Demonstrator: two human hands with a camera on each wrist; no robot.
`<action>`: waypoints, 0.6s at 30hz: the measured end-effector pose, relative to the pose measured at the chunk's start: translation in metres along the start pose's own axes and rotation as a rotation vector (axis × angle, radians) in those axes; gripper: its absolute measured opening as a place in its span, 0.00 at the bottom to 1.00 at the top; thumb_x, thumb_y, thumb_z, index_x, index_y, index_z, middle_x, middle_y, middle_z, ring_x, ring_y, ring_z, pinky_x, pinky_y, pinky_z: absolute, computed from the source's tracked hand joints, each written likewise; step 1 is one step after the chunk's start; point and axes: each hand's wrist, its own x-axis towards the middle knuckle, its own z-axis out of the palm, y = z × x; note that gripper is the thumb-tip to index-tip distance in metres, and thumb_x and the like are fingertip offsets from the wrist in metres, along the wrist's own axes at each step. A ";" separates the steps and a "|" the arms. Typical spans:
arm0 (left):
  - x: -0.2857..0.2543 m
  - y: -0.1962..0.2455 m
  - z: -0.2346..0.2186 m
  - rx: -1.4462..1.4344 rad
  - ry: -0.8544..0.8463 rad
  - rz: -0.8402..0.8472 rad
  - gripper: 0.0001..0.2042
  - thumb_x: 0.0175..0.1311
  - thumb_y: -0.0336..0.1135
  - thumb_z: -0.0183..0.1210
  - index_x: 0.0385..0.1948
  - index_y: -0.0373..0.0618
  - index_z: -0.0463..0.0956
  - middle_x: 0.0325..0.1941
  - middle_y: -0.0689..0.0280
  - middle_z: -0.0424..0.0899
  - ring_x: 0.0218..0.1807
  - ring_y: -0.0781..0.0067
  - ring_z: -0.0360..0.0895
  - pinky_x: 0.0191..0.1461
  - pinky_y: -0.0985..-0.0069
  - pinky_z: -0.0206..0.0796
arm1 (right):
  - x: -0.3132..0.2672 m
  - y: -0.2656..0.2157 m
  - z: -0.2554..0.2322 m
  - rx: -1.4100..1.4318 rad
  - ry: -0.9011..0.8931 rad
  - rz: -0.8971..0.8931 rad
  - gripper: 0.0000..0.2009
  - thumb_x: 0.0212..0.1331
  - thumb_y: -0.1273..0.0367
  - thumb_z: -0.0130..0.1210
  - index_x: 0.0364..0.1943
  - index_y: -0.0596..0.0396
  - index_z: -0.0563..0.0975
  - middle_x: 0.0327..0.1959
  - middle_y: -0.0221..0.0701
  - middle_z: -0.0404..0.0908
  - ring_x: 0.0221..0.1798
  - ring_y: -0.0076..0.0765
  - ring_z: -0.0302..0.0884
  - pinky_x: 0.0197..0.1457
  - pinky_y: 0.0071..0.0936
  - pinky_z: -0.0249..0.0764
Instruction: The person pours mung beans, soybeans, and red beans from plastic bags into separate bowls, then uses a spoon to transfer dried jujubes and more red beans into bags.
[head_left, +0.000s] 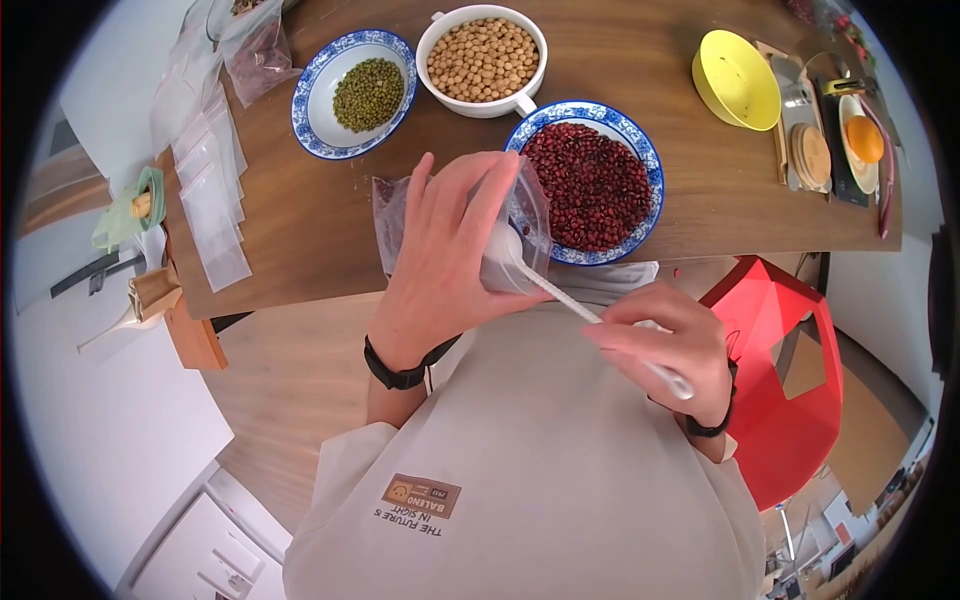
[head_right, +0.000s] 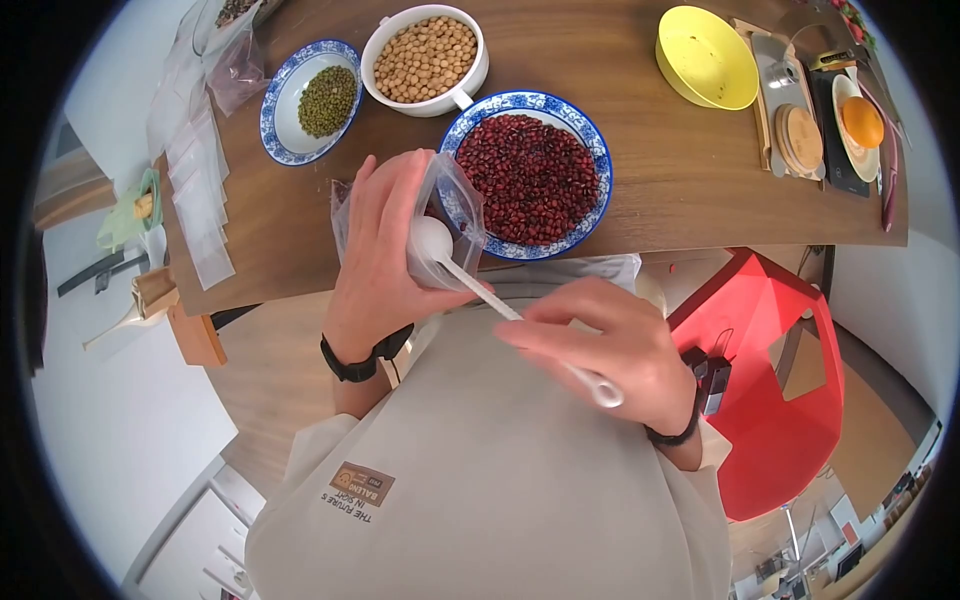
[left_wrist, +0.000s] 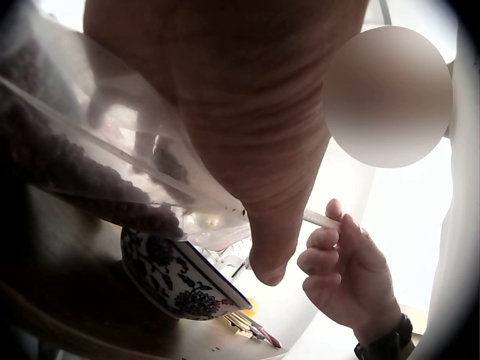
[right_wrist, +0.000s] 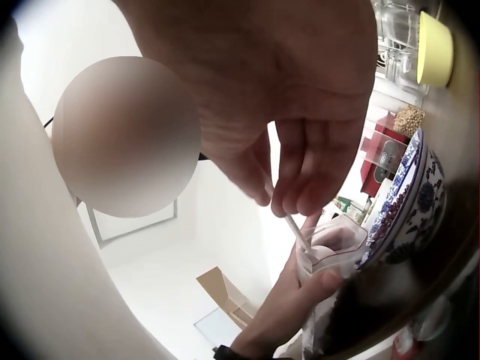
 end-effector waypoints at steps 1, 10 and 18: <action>0.000 0.000 0.000 0.001 0.000 0.000 0.58 0.36 0.51 0.81 0.75 0.46 0.59 0.68 0.58 0.70 0.69 0.52 0.67 0.75 0.34 0.48 | 0.001 -0.002 0.001 -0.069 -0.069 -0.012 0.15 0.52 0.78 0.68 0.46 0.55 0.87 0.34 0.34 0.86 0.33 0.37 0.84 0.33 0.30 0.77; -0.003 -0.005 0.001 0.058 -0.034 0.025 0.61 0.35 0.59 0.81 0.74 0.39 0.58 0.70 0.49 0.69 0.71 0.45 0.66 0.78 0.36 0.48 | -0.012 0.006 -0.033 -0.204 0.211 0.163 0.11 0.52 0.81 0.67 0.41 0.57 0.87 0.34 0.35 0.87 0.35 0.35 0.83 0.35 0.28 0.75; -0.003 -0.004 0.001 0.059 -0.031 0.022 0.61 0.35 0.59 0.81 0.74 0.40 0.57 0.70 0.50 0.69 0.71 0.46 0.66 0.77 0.35 0.48 | -0.007 0.021 -0.022 -0.253 0.219 0.201 0.10 0.59 0.82 0.63 0.44 0.60 0.86 0.35 0.37 0.87 0.36 0.35 0.83 0.39 0.27 0.76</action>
